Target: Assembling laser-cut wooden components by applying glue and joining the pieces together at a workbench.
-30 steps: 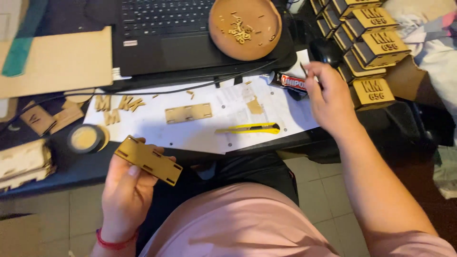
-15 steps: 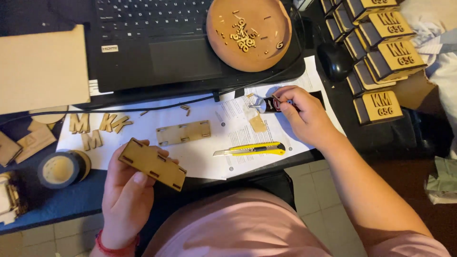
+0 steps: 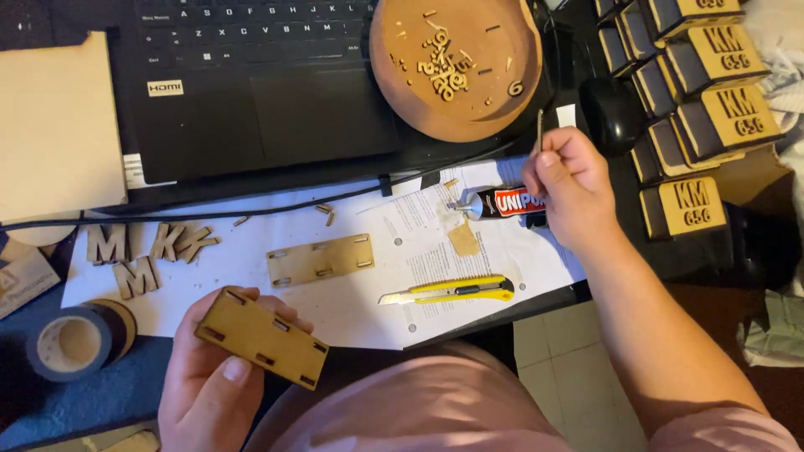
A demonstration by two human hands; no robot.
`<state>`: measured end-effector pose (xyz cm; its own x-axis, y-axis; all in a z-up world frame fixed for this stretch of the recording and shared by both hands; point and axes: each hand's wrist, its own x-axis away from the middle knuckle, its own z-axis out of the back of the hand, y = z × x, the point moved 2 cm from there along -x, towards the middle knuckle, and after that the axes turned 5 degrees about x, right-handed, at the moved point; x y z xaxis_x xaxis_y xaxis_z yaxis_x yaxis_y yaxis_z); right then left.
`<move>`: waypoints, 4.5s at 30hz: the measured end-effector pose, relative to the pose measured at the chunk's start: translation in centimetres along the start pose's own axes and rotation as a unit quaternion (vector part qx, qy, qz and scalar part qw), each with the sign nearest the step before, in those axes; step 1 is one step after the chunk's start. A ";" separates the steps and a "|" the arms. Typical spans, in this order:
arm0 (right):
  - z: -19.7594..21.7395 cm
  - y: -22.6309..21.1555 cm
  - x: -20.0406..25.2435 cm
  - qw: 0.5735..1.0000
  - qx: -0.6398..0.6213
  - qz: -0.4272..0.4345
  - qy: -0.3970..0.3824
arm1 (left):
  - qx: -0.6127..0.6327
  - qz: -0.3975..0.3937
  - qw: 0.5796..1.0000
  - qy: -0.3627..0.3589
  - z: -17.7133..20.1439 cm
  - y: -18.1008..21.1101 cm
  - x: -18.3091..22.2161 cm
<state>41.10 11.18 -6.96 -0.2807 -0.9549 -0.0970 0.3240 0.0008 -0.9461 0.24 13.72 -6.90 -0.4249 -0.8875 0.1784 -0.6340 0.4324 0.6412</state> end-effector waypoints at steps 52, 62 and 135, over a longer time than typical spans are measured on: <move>-5.0 -10.1 2.5 0.774 0.576 0.216 -0.149 | 0.002 -0.020 0.998 -0.060 1.2 -0.3 0.3; -4.3 -10.6 4.9 0.989 0.110 -0.089 -0.041 | -0.031 -0.020 0.998 -0.059 0.1 0.2 0.1; -6.0 -21.2 19.7 0.847 0.436 0.304 -0.008 | 0.168 0.185 0.913 -0.321 -10.7 -3.4 11.1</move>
<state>23.33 -5.87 9.31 0.1877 -0.8602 -0.4741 0.9504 0.2809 -0.1333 4.56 0.67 0.89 -0.8732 -0.4408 -0.2080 -0.4871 0.8036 0.3420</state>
